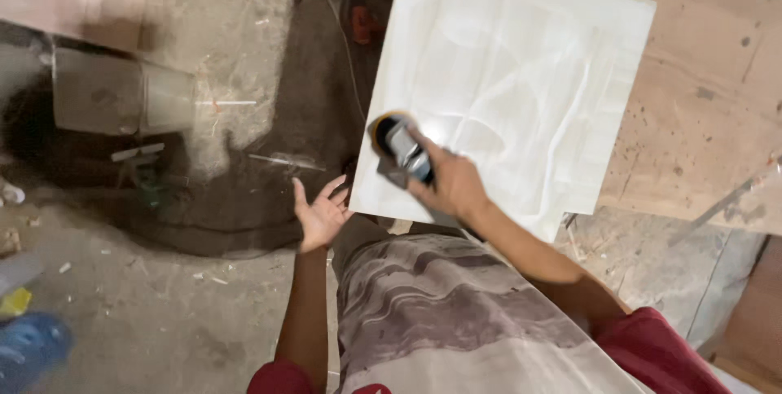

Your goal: The person removes a protective plastic film from a white rectangular board and then uses an orbital sander to smooth the surface. The person moves the sander across the board in various patterns to cover the entire area.

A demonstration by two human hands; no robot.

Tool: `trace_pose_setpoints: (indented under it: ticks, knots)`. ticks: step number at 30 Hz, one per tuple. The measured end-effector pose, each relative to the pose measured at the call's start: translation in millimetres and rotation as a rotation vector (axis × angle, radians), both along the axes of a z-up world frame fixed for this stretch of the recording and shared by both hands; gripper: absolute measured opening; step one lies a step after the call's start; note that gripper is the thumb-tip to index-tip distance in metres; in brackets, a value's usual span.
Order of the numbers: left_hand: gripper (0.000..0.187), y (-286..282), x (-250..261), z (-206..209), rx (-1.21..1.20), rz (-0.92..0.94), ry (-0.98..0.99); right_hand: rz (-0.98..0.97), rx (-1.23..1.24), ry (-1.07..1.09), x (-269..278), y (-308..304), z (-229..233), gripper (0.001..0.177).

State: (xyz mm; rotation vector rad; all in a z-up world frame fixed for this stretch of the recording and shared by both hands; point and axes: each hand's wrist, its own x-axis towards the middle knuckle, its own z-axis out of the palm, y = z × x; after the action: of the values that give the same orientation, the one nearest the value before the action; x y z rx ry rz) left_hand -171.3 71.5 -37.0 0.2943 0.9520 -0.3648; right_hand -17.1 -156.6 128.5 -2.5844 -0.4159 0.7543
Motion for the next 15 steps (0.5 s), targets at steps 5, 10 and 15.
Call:
trace_pose_setpoints:
  ticks: [5, 10, 15]
  knots:
    - [0.113, 12.6, 16.0, 2.2, 0.079, -0.131, 0.05, 0.126, 0.031, 0.073, -77.4, -22.4, 4.3, 0.074]
    - [0.054, -6.0, 25.3, 10.2, 0.749, -0.513, 0.012, -0.185, -0.049, 0.071, -30.3, -68.0, 1.0, 0.086]
    - [0.048, -44.4, 29.3, 18.7, 1.572, -0.822, -0.062, -0.494, -0.057, -0.125, 91.4, -106.7, -7.7, 0.079]
